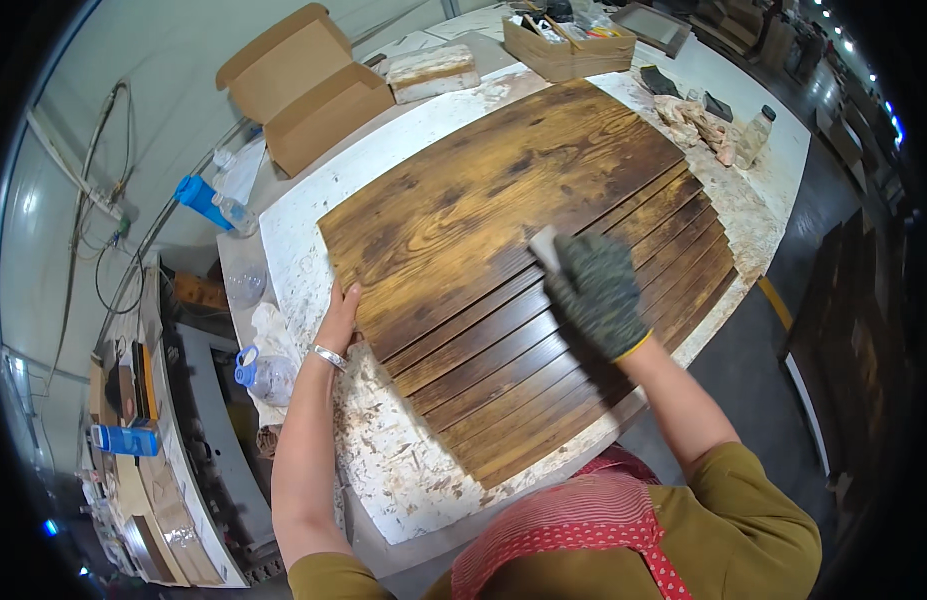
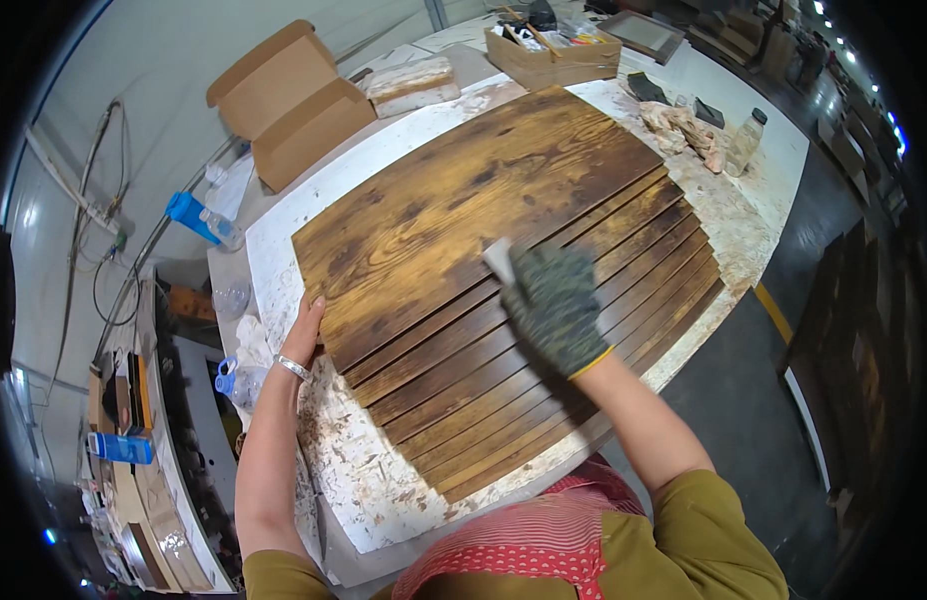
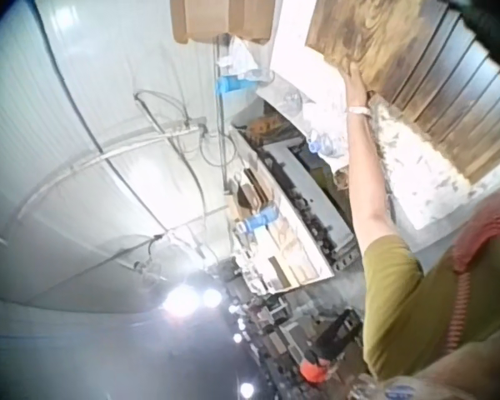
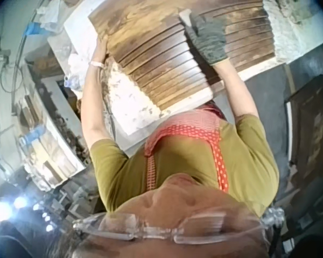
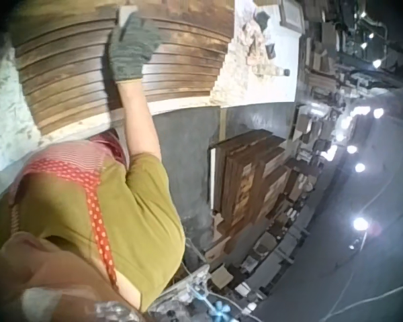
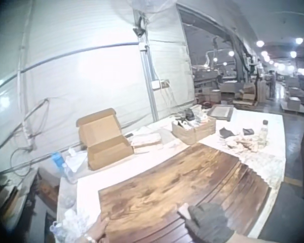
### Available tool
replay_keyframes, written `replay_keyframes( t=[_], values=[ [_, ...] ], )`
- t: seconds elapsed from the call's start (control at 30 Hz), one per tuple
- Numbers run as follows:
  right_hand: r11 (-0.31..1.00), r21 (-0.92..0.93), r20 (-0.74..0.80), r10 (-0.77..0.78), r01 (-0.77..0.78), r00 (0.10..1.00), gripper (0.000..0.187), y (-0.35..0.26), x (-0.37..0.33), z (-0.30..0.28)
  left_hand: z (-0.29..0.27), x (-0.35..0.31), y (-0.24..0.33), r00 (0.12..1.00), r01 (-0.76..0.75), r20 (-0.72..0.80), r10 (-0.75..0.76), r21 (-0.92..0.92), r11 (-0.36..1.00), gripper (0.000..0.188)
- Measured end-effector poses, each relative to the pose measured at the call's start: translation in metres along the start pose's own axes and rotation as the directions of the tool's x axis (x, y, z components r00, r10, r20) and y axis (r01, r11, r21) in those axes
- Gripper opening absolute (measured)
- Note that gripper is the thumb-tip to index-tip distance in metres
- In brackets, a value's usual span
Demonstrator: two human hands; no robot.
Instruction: The person spreads out wooden panels on a table, rubs their edges and surfaces with a sanding block, wipes the panels down with a cloth, and stacks them together.
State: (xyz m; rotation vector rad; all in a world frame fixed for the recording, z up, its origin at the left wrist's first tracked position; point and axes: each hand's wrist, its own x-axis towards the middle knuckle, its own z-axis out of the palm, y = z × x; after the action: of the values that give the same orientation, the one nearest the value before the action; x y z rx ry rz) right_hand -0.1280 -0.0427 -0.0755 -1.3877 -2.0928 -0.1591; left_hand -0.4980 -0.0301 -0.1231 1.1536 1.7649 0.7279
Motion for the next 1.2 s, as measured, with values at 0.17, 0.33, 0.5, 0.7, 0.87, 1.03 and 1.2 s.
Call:
replay_keyframes(
  t=[0.17,0.33,0.5,0.7,0.87,1.03,1.2],
  values=[
    [0.965,0.226,0.132,-0.169,0.137,0.977,0.025,-0.118,-0.015,0.032,-0.006,-0.006,0.009,0.997,-0.009,0.077,0.010,-0.014,1.000,0.076],
    [0.846,0.342,0.018,-0.442,0.410,0.897,0.021,-0.194,-0.019,0.052,-0.014,-0.006,0.019,0.976,0.010,0.217,0.004,-0.065,0.998,0.081],
    [0.931,0.271,0.042,-0.266,0.245,0.963,0.035,-0.158,-0.006,0.019,-0.016,-0.006,0.012,0.968,-0.020,0.246,0.043,-0.096,0.995,0.087],
    [0.987,0.042,0.017,-0.156,0.156,0.988,0.023,-0.125,-0.004,0.028,-0.008,-0.007,0.013,0.985,-0.072,0.150,0.082,-0.070,0.995,0.082],
    [0.804,0.376,0.195,-0.554,0.460,0.810,0.022,-0.211,-0.030,0.045,-0.011,-0.007,0.011,0.983,-0.061,0.169,0.070,-0.058,0.996,0.080],
    [0.832,0.312,0.092,-0.508,0.460,0.856,0.024,-0.170,-0.015,0.018,-0.010,-0.009,0.010,0.984,-0.075,0.153,0.087,-0.084,0.994,0.077],
    [0.808,0.176,0.172,-0.587,0.562,0.791,0.021,-0.128,-0.002,0.018,-0.003,-0.008,0.008,0.993,-0.058,0.099,0.069,-0.111,0.992,0.076]
  ],
)
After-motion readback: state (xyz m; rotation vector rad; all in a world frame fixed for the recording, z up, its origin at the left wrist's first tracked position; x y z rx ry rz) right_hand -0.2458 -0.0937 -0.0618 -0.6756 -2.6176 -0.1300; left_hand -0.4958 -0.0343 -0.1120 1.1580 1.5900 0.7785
